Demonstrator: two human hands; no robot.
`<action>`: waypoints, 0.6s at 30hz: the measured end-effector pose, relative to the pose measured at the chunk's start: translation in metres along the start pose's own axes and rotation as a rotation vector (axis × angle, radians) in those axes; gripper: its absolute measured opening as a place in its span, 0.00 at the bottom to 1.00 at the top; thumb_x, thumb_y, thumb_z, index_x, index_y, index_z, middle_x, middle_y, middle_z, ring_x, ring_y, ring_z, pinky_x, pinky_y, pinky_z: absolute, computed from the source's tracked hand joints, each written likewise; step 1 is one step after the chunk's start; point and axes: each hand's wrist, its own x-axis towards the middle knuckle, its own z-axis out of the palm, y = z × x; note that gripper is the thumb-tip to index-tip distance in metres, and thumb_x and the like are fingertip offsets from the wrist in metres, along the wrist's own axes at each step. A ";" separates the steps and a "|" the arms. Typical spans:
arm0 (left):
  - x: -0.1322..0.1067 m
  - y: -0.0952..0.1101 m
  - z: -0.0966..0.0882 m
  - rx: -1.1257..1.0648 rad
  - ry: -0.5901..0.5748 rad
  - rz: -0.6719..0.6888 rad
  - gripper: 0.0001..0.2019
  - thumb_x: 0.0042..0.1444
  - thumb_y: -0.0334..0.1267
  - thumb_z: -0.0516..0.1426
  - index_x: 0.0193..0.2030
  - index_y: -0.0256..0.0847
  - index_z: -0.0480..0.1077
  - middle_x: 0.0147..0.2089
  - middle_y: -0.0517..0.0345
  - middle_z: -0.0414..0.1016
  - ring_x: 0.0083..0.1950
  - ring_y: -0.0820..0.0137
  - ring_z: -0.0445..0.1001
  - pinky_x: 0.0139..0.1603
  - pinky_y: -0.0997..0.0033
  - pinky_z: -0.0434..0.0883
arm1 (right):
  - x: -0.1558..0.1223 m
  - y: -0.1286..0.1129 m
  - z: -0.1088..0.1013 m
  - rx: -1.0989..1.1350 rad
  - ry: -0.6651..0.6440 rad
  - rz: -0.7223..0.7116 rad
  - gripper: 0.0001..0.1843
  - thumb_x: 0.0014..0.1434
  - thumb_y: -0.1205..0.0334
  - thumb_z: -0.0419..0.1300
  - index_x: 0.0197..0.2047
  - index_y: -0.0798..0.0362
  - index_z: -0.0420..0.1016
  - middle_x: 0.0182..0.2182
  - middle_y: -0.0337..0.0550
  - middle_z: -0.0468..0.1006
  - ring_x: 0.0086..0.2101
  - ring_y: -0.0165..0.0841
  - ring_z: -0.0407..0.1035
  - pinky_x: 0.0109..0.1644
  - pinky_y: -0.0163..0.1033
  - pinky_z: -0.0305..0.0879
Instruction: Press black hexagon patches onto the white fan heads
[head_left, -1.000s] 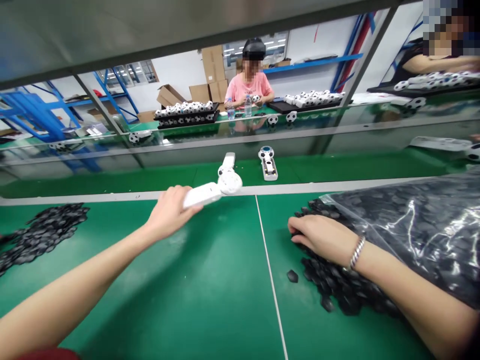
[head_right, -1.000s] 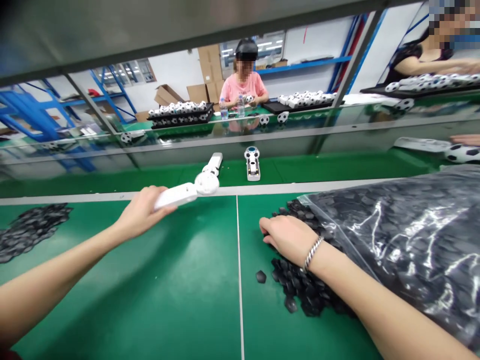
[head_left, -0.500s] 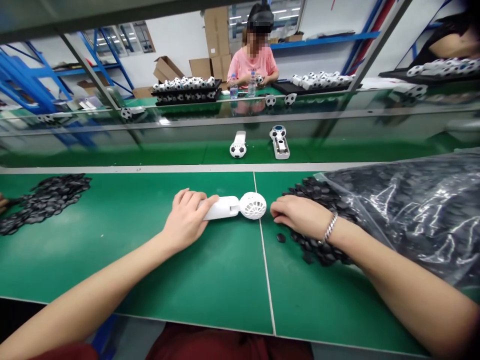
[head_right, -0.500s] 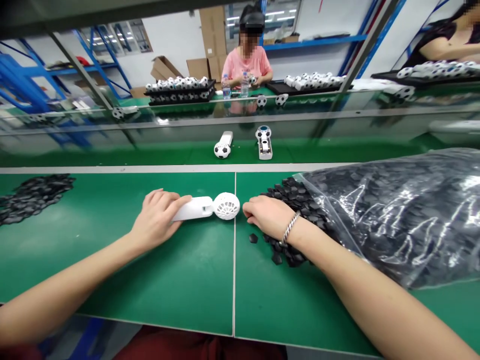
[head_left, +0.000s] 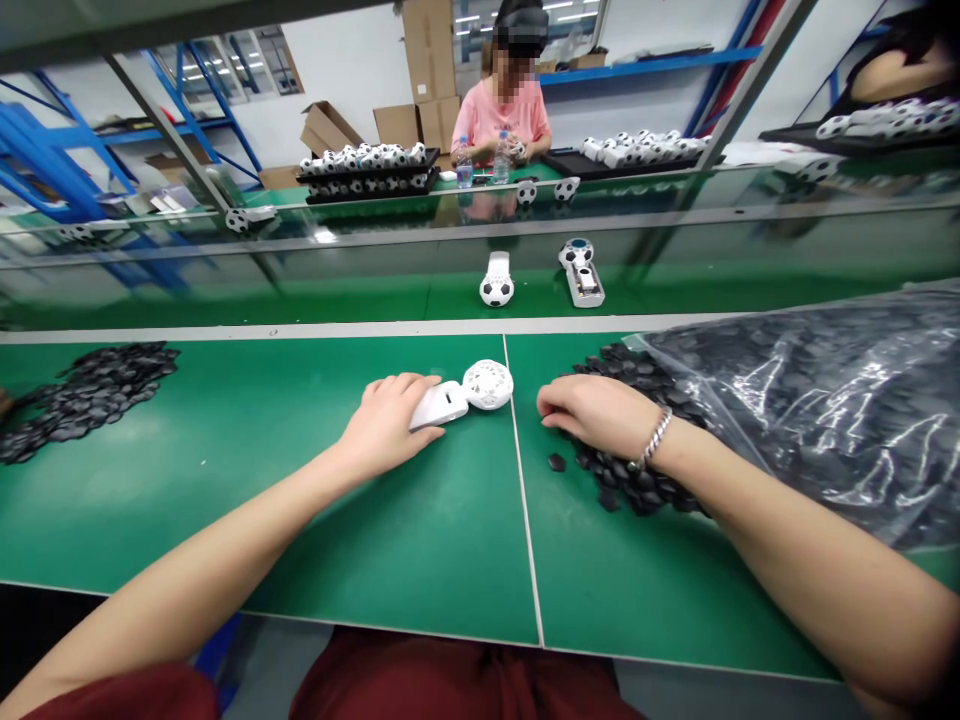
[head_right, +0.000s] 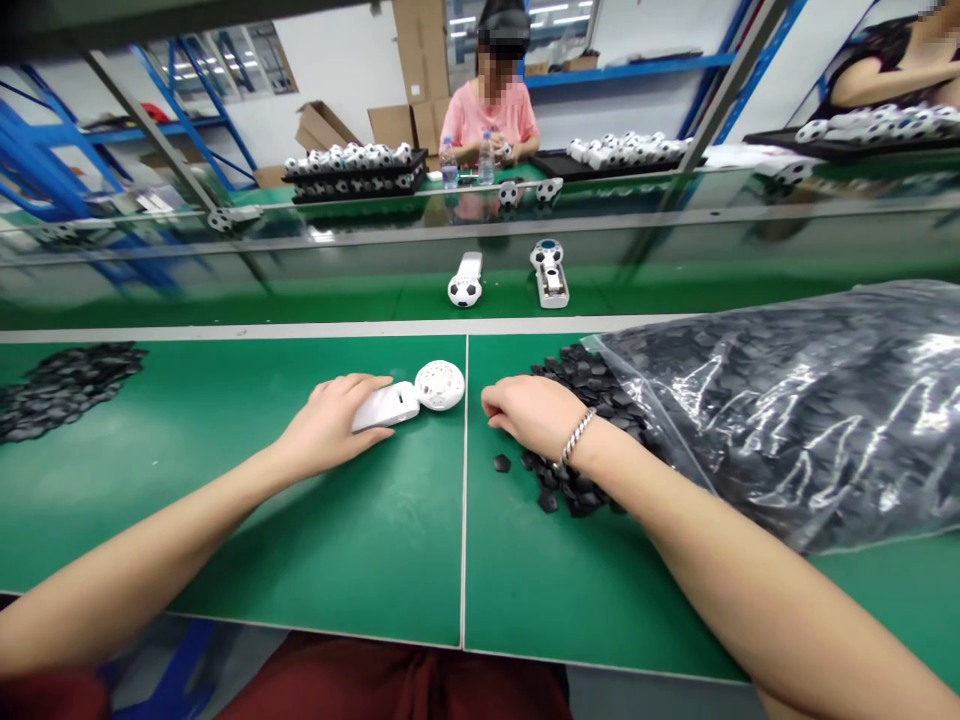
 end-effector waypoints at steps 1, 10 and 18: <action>0.004 0.004 0.001 0.002 0.020 0.017 0.28 0.50 0.45 0.57 0.57 0.44 0.56 0.56 0.52 0.63 0.56 0.59 0.61 0.55 0.55 0.57 | 0.000 0.000 0.000 0.007 0.001 -0.001 0.05 0.56 0.66 0.54 0.29 0.54 0.68 0.27 0.41 0.73 0.29 0.31 0.65 0.31 0.34 0.56; 0.022 0.023 0.013 -0.018 -0.016 0.020 0.26 0.49 0.39 0.56 0.56 0.41 0.58 0.51 0.50 0.68 0.51 0.58 0.67 0.47 0.62 0.65 | 0.001 -0.003 -0.003 0.122 0.116 0.011 0.06 0.56 0.68 0.52 0.35 0.54 0.70 0.33 0.43 0.75 0.34 0.33 0.67 0.37 0.35 0.60; 0.000 0.033 0.004 -0.092 -0.070 0.047 0.33 0.47 0.42 0.58 0.60 0.42 0.54 0.50 0.51 0.68 0.49 0.58 0.68 0.45 0.62 0.67 | -0.004 -0.017 -0.006 0.387 0.208 -0.080 0.03 0.54 0.65 0.58 0.32 0.54 0.71 0.29 0.39 0.76 0.30 0.28 0.69 0.36 0.32 0.62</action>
